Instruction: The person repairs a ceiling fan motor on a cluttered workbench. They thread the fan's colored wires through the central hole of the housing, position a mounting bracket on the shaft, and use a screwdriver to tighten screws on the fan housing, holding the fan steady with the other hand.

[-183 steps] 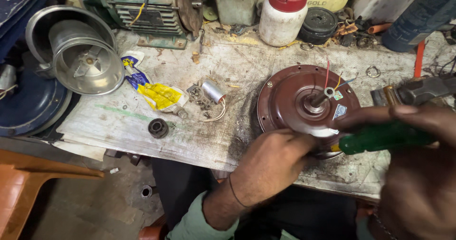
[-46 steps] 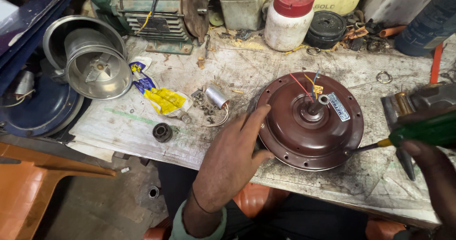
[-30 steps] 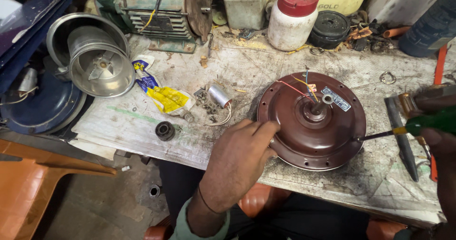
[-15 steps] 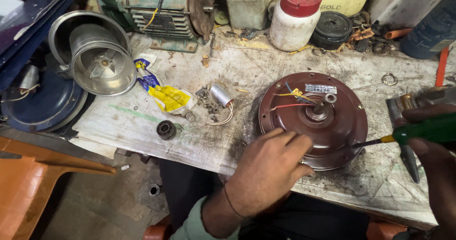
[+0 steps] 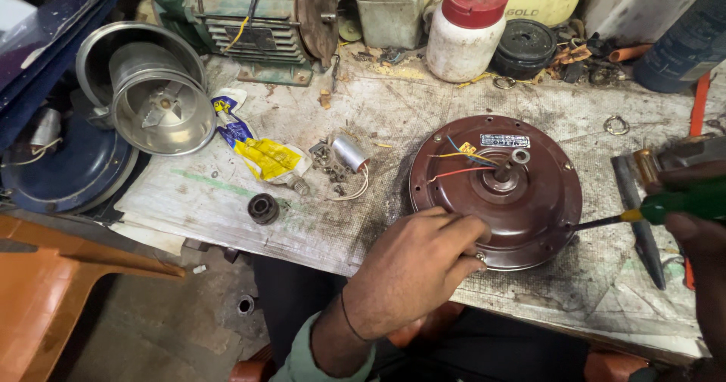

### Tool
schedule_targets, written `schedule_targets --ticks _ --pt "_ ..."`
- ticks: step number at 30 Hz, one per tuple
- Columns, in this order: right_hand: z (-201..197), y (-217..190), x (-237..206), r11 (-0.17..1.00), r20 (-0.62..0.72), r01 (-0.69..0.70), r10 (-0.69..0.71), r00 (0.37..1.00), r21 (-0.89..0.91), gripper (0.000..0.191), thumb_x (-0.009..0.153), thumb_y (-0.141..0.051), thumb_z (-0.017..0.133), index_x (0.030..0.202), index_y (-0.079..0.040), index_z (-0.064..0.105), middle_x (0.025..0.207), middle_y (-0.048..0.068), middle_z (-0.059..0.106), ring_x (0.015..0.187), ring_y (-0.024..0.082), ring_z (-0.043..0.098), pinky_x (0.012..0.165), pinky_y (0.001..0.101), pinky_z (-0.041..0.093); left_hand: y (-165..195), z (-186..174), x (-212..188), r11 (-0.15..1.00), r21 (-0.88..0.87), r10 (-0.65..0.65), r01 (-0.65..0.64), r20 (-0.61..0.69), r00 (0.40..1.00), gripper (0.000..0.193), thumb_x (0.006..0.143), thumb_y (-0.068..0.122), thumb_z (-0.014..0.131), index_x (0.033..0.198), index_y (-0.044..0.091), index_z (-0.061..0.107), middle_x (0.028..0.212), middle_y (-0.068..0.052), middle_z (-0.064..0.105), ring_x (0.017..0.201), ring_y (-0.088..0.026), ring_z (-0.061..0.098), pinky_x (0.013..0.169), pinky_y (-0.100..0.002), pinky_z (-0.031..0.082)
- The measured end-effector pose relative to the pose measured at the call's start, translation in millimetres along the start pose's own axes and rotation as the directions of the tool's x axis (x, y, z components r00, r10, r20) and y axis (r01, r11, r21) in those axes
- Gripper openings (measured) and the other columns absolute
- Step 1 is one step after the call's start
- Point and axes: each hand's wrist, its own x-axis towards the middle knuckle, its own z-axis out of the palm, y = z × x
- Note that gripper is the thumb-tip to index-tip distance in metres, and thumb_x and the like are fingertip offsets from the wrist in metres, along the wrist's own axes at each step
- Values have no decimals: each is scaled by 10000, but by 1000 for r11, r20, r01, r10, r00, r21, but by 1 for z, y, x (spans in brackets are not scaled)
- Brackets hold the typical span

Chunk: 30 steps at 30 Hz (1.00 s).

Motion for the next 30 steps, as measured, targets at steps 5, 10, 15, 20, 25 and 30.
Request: schedule_targets --ticks 5,10,15,20,25,30 --pt "1 -23 -4 996 62 20 -25 998 81 301 986 -96 588 1278 -28 612 1142 140 695 1117 237 696 1037 400 544 1 -3 -4 999 19 39 -40 17 999 308 896 113 735 1178 51 629 948 -134 695 960 -323 694 837 -429 559" --pt "14 -58 -21 993 66 -21 13 998 113 256 954 -87 626 1198 -12 627 1114 139 696 1104 238 690 1041 404 536 -2 -2 1 1000 -26 4 -3 49 999 311 885 111 737 1180 57 652 929 -130 714 912 -313 722 815 -418 576" --pt "15 -77 -26 985 70 -33 21 997 167 257 951 -61 641 1204 -14 631 1119 132 706 1115 231 701 1034 395 546 3 1 3 997 -77 2 -2 0 1000 307 898 101 728 1193 62 653 944 -109 740 928 -314 732 802 -412 585" --pt "12 -75 -23 993 99 -43 33 995 106 276 926 -42 652 1199 -10 627 1100 132 714 1090 230 710 1007 389 558 11 6 3 998 -42 -50 49 -13 999 304 871 113 756 1159 75 665 890 -140 709 871 -352 716 753 -449 567" --pt "14 -70 -27 992 111 61 -74 991 111 289 949 11 647 1236 -15 612 1138 175 702 1121 273 702 1048 421 555 12 8 4 998 -48 -45 43 -40 998 319 851 129 764 1146 78 655 874 -141 697 853 -357 714 730 -456 564" --pt "15 -81 -30 951 83 187 -213 974 244 753 935 75 566 1571 -175 250 1176 180 672 1118 276 716 1023 428 590 12 9 5 997 -24 -68 67 -45 997 295 855 160 786 1105 76 655 860 -146 697 841 -370 708 706 -472 549"
